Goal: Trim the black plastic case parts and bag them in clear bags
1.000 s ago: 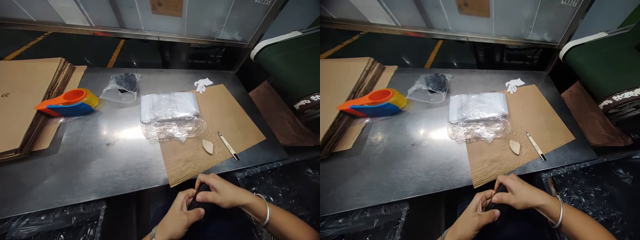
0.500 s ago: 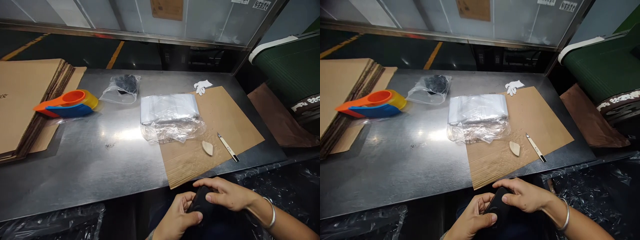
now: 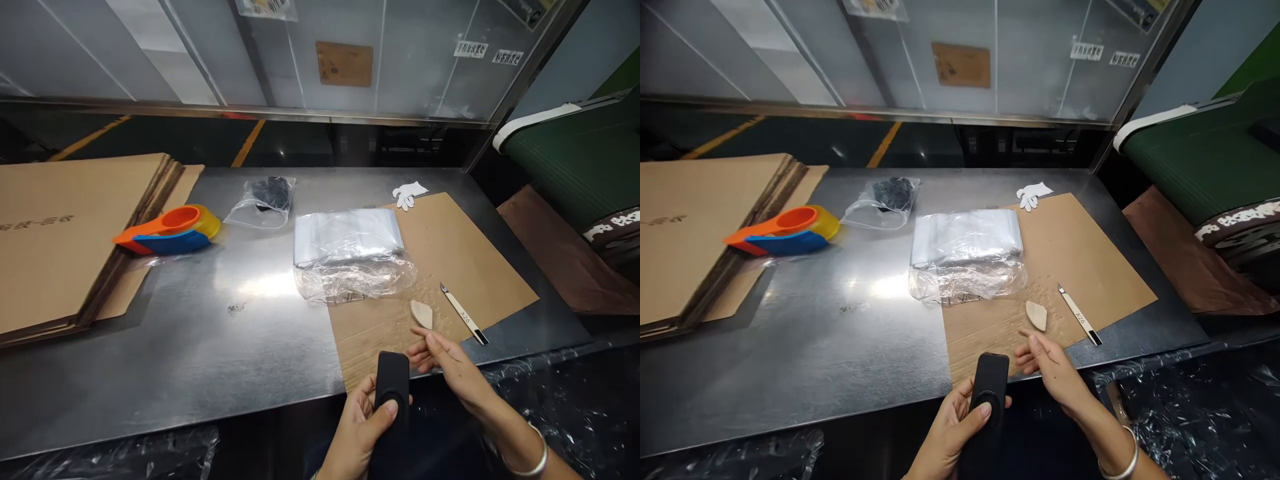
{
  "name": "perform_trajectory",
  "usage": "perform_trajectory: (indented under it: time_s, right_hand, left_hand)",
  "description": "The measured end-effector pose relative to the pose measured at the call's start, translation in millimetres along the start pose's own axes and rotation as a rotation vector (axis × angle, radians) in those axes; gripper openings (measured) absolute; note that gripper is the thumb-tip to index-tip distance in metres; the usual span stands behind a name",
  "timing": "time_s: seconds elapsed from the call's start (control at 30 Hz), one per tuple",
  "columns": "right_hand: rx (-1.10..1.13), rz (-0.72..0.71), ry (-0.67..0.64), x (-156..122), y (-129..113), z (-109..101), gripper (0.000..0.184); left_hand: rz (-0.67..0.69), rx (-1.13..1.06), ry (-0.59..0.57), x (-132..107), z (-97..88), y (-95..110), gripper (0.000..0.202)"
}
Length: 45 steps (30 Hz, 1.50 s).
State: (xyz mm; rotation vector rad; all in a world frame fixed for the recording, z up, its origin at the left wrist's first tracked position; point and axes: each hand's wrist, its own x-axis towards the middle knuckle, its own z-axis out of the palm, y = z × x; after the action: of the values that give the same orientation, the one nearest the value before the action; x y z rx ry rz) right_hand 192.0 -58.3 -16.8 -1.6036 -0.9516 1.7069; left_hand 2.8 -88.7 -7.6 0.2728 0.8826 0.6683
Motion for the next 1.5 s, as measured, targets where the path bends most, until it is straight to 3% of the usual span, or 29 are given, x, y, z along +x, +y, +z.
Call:
perform_trajectory:
  time_s: [0.13,0.23,0.37,0.6,0.77,1.0,1.13,1.3,1.5]
  right_hand:
    - [-0.747,-0.273,0.378,24.7,18.9,-42.1,0.047]
    - [-0.998,-0.306,0.569,39.5,32.0,-75.3,0.048]
    - [-1.173,-0.263,0.648,46.0,45.2,-101.5,0.050]
    - [-1.324,-0.219,0.668,50.3,58.6,-106.2,0.035]
    - [-1.257,-0.215,0.675,53.0,57.9,-108.5,0.028]
    - [-0.899,-0.230,0.684,39.6,44.5,-106.7,0.028]
    - [-0.678,-0.226,0.585,24.1,30.8,-88.8,0.031]
    - [-0.241,-0.220,0.460,4.3,7.9,-58.4,0.030]
    - [-0.152,-0.245,0.229,-12.8,-7.3,-31.4,0.029]
  left_hand:
    - [0.170,0.029,0.071,4.6,0.9,3.8,0.045]
    - [0.218,0.033,0.101,7.5,1.1,4.3,0.045]
    - [0.200,-0.011,0.116,8.5,2.4,4.0,0.046]
    - [0.183,-0.061,0.121,7.6,3.6,2.5,0.041]
    - [0.215,-0.020,0.144,6.0,1.7,2.9,0.045]
    - [0.285,0.019,0.180,2.9,5.5,8.8,0.043]
    - [0.281,0.028,0.174,3.1,6.0,8.6,0.044]
    - [0.287,0.051,0.179,4.5,2.4,5.7,0.042]
    - [0.384,0.159,0.204,4.3,-0.9,5.0,0.034]
